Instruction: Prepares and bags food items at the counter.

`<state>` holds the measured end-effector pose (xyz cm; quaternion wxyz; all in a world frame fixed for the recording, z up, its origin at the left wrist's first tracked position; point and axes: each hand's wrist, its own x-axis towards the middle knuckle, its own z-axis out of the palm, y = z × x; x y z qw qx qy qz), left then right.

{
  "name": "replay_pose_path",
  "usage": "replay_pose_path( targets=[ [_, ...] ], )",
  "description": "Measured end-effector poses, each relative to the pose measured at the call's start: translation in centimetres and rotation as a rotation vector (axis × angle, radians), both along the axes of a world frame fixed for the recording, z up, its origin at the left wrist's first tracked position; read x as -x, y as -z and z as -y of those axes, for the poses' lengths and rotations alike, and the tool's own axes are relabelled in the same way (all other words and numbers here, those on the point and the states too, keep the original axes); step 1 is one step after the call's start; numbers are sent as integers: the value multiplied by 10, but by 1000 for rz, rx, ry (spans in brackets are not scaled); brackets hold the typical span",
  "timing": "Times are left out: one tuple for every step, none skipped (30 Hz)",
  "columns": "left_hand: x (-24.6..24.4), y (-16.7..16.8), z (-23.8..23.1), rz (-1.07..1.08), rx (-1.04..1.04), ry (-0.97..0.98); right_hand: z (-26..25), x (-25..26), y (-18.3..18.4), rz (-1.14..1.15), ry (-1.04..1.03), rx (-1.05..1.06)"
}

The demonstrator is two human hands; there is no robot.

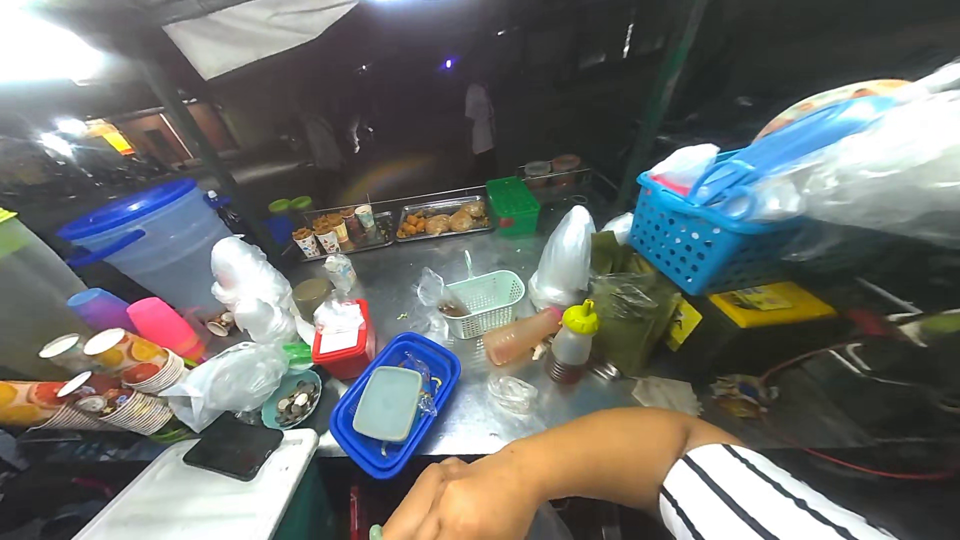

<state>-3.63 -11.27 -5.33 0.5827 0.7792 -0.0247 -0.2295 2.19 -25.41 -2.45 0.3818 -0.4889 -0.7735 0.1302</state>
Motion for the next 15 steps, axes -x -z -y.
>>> replay_pose_path(
  targets=[
    [-2, 10, -4, 87, -74, 5, 0, -3, 3, -10, 9, -35],
    [0, 18, -6, 155, -115, -44, 0, -6, 5, -22, 18, -87],
    [3, 29, -10, 253, -99, -94, 0, -10, 6, -38, 37, -139],
    [5, 43, -19, 393, -59, -102, 2, -15, 6, -48, 78, -182],
    [5, 58, -29, 560, -19, -116, 4, -21, 6, -58, 130, -223],
    [10, 49, -32, 565, -99, -139, 6, -29, 6, -70, 187, -266],
    [11, 41, -36, 543, -183, -163, 7, -37, 7, -89, 246, -294],
    [10, 37, -39, 531, -250, -180, 8, -44, 6, -118, 302, -302],
    [7, 37, -45, 550, -298, -176, 9, -50, 3, -160, 362, -289],
    [4, 35, -49, 589, -342, -163, 9, -55, 0, -204, 426, -276],
    [1, 29, -52, 617, -395, -152, 9, -59, -5, -252, 491, -253],
    [-2, 21, -52, 625, -453, -146, 8, -64, -11, -306, 555, -214],
    [-4, 10, -51, 602, -504, -140, 8, -68, -18, -362, 623, -154],
    [-7, -1, -49, 559, -538, -138, 8, -72, -24, -417, 694, -103],
    [-9, -11, -47, 512, -552, -145, 6, -76, -29, -465, 758, -77]
  ],
)
